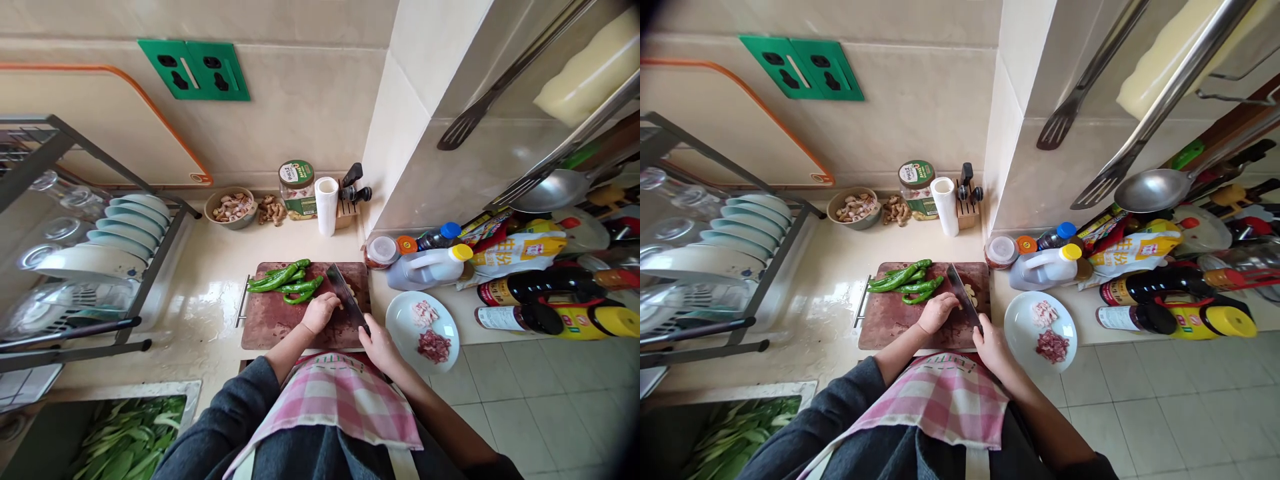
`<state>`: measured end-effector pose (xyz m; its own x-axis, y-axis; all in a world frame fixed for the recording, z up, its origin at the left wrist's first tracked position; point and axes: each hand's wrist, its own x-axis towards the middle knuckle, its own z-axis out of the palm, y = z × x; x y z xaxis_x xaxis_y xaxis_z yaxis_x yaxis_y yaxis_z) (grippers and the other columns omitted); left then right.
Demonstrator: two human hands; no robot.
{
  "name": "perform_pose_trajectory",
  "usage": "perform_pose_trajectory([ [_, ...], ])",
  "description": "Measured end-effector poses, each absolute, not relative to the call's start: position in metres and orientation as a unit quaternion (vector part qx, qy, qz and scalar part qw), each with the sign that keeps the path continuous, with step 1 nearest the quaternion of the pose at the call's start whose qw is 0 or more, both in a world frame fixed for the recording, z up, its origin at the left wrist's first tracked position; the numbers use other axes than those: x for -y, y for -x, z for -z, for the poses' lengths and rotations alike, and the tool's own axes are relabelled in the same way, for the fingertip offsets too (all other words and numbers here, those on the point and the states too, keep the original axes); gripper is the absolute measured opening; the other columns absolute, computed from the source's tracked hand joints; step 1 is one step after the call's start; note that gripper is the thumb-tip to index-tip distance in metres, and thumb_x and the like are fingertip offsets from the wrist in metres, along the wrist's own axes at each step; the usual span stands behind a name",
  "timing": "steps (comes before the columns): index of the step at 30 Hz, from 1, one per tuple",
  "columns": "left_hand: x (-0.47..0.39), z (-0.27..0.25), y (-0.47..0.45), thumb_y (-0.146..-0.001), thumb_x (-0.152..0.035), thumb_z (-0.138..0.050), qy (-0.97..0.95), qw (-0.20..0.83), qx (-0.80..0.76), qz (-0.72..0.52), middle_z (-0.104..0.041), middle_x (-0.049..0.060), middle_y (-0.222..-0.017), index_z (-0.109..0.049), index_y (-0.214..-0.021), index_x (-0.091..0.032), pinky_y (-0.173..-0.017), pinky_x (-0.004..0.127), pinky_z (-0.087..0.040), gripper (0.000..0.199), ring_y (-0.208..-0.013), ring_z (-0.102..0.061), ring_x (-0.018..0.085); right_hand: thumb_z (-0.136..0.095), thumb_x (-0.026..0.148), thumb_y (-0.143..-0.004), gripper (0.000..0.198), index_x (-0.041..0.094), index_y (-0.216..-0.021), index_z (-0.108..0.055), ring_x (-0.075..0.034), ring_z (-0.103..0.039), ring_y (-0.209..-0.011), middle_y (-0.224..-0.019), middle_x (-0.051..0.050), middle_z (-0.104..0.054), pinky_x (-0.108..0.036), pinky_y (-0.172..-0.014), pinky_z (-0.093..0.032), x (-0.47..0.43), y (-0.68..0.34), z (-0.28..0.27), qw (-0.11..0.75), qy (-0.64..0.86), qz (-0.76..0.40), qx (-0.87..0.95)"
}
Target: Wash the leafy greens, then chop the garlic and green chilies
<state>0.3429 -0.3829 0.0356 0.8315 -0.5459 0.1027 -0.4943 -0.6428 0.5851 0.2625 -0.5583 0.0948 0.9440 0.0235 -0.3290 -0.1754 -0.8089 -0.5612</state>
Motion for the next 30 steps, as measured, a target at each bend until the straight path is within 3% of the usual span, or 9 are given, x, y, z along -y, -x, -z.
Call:
perform_pose_trajectory([
  [8,0.35,-0.128,-0.38,-0.086,-0.028,-0.047,-0.9,0.377,0.209,-0.072,-0.063,0.004,-0.093,-0.061,-0.097,-0.02,-0.077,0.026,-0.048,0.019,-0.084,-0.059,0.014,-0.04,0.023,-0.082,0.035,0.019,-0.116,-0.049,-0.018,-0.061,-0.087,-0.101,-0.006,-0.064,-0.026,-0.075,-0.045,0.554,-0.243,-0.106,0.339,0.938,-0.06,-0.041],
  [12,0.355,-0.161,-0.419,-0.084,-0.025,-0.048,-0.863,0.324,0.38,0.079,-0.063,0.002,-0.09,-0.063,-0.094,-0.02,-0.075,0.025,-0.046,0.018,-0.08,-0.059,0.014,-0.044,0.017,-0.08,0.033,0.022,-0.113,-0.05,-0.017,-0.059,-0.092,-0.104,-0.005,-0.062,-0.027,-0.079,-0.044,0.543,-0.235,-0.105,0.328,0.945,-0.02,-0.006],
  [15,0.374,-0.153,-0.431,-0.079,-0.02,-0.054,-0.777,0.265,0.527,0.219,-0.063,0.002,-0.089,-0.065,-0.089,-0.019,-0.074,0.024,-0.045,0.015,-0.08,-0.059,0.014,-0.045,0.016,-0.08,0.029,0.022,-0.108,-0.051,-0.017,-0.058,-0.088,-0.099,-0.005,-0.062,-0.026,-0.075,-0.043,0.535,-0.233,-0.107,0.296,0.955,-0.027,-0.006],
  [18,0.39,-0.133,-0.431,-0.072,-0.021,-0.063,-0.727,0.217,0.589,0.278,-0.062,0.004,-0.087,-0.066,-0.089,-0.017,-0.072,0.024,-0.044,0.017,-0.079,-0.057,0.016,-0.047,0.016,-0.08,0.026,0.023,-0.105,-0.052,-0.017,-0.058,-0.082,-0.092,-0.004,-0.061,-0.025,-0.068,-0.04,0.527,-0.233,-0.113,0.249,0.967,-0.04,-0.02],
  [24,0.408,-0.103,-0.432,-0.075,-0.02,-0.059,-0.713,0.196,0.618,0.265,-0.062,0.004,-0.08,-0.068,-0.081,-0.017,-0.071,0.023,-0.042,0.011,-0.077,-0.056,0.015,-0.049,0.016,-0.08,0.022,0.023,-0.1,-0.053,-0.016,-0.056,-0.075,-0.085,-0.003,-0.058,-0.024,-0.059,-0.033,0.515,-0.233,-0.118,0.162,0.984,-0.056,-0.043],
  [30,0.417,-0.083,-0.442,-0.077,-0.014,-0.052,-0.726,0.166,0.615,0.258,-0.065,0.002,-0.083,-0.066,-0.08,-0.019,-0.071,0.022,-0.043,0.015,-0.077,-0.058,0.014,-0.047,0.018,-0.081,0.02,0.023,-0.099,-0.054,-0.015,-0.055,-0.074,-0.084,-0.003,-0.056,-0.023,-0.059,-0.031,0.508,-0.225,-0.121,0.15,0.985,-0.065,-0.057],
])
